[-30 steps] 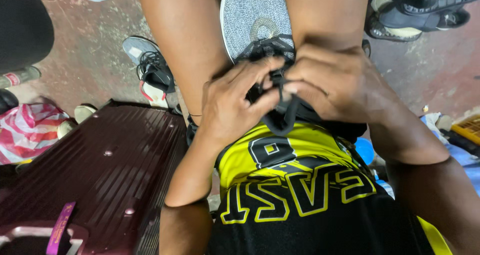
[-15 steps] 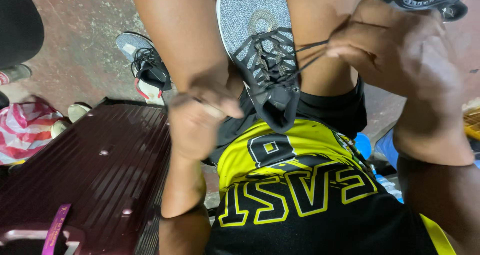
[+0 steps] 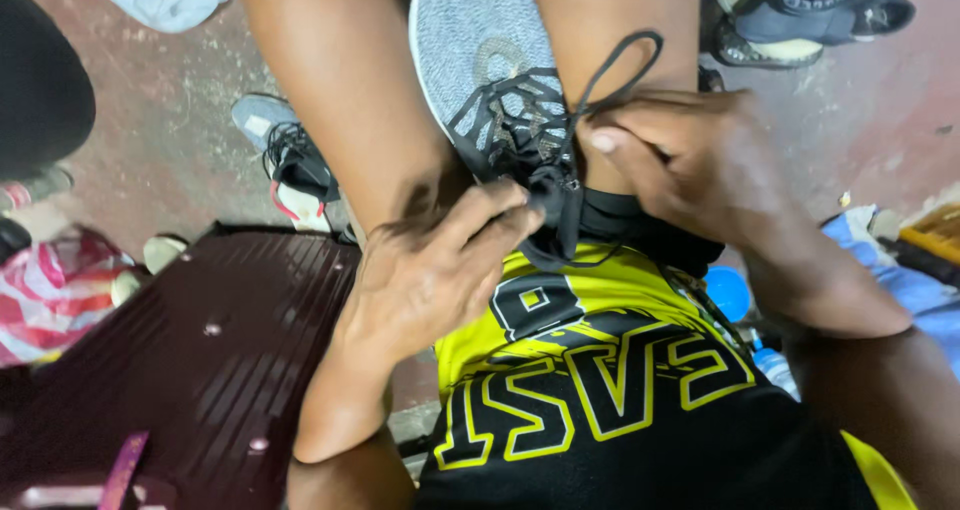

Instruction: The person sits on the floor repairing a sneaker. They relace the shoe, pull and press the sole edge, apply glue from a squeeze bottle along the sole seam, scrape and rough the sole edge with a metal file-like tool, then press the sole and hold the shoe.

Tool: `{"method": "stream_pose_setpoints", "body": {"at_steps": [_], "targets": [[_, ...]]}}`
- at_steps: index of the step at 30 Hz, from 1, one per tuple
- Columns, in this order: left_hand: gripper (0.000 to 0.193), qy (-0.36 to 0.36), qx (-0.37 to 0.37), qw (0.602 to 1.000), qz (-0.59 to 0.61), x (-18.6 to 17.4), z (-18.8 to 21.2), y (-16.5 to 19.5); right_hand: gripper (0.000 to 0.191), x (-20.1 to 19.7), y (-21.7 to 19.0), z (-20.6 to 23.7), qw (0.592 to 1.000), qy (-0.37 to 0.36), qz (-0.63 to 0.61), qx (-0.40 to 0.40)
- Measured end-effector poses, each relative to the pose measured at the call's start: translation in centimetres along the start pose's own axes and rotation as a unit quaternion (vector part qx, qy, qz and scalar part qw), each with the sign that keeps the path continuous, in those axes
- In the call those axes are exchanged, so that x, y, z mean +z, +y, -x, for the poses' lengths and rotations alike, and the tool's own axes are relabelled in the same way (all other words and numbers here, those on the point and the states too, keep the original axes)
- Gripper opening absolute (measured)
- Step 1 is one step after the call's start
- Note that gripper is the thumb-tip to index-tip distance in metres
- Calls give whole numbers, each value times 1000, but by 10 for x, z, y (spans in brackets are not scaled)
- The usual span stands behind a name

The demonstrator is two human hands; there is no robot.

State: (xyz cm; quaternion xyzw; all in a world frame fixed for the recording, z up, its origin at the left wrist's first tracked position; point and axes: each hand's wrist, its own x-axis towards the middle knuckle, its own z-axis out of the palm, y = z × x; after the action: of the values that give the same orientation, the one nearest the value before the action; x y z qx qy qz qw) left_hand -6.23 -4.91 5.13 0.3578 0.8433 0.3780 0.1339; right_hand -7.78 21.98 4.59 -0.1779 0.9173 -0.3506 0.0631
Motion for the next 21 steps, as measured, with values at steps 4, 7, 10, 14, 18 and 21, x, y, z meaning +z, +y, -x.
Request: {"method": "stream_pose_setpoints", "body": {"at_steps": [4,7,10,14,18,21], "targets": [[32,-20,8,995,-97,21,-4,-11,16,28,7,1,999,34,-7,41],[28,16,46,996,-72,21,-7,-12,8,36,10,2,994,65,-81,38],[30,88,96,991,-10,21,-13,-15,5,38,14,2,967,44,-239,71],[34,127,60,990,15,29,-18,-16,5,39,20,-3,796,-51,-562,218],[28,165,62,983,57,31,-17,-17,5,31,17,-5,801,-91,-526,269],[29,181,54,981,42,27,-17,-14,9,17,7,0,931,-82,-309,178]]}}
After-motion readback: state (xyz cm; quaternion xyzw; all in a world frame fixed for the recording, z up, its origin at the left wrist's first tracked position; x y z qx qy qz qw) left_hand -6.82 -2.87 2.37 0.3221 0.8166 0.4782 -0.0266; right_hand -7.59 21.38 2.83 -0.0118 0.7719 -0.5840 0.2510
